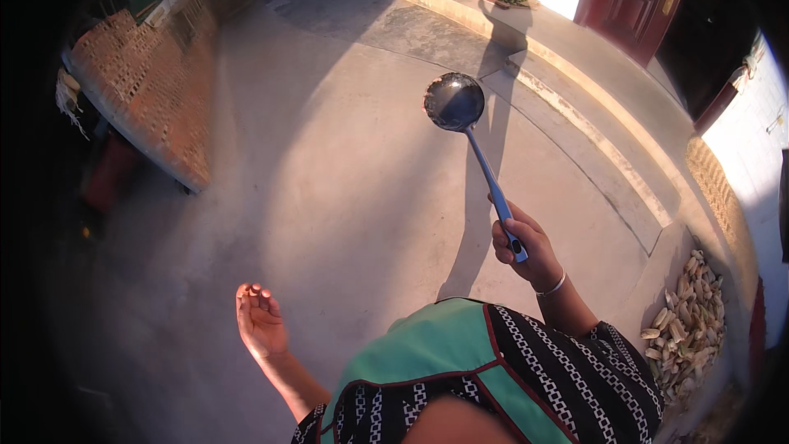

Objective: The person scoops cooked food from a large wok into a bowl, carries the ladle to an outdoor bucket to dispose of some contents, and then transfers the remaining liquid from the wok into a separate metal pot.

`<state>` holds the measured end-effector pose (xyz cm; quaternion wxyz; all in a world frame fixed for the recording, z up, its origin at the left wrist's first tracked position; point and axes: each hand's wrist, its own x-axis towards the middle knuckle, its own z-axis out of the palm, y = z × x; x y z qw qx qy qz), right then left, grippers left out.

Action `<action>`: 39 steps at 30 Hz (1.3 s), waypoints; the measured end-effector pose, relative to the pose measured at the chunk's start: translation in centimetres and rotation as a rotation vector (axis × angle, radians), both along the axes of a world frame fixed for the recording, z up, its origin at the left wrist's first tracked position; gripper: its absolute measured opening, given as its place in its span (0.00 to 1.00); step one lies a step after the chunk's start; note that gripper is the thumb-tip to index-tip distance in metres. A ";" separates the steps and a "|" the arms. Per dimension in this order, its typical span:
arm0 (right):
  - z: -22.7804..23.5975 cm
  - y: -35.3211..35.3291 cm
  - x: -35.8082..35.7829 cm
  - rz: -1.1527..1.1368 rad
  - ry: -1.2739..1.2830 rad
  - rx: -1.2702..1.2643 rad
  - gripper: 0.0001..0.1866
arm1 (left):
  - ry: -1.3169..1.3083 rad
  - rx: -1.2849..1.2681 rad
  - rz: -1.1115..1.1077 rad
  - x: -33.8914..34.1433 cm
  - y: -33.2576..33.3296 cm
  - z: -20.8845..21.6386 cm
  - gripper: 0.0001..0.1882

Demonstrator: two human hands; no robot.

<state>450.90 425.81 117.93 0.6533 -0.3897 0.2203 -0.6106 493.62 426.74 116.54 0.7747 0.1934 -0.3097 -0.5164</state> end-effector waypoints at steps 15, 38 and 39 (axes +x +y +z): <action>5.1 -4.2 0.3 0.092 0.035 0.023 0.25 | -0.046 -0.110 -0.050 2.1 -5.3 3.4 0.12; 8.5 -14.0 -6.8 -0.024 -0.057 -0.081 0.28 | 0.074 0.131 0.510 1.9 -4.6 0.4 0.09; 7.6 -13.5 -7.3 -0.057 -0.070 -0.089 0.29 | 0.052 0.096 0.451 1.2 -5.6 0.8 0.09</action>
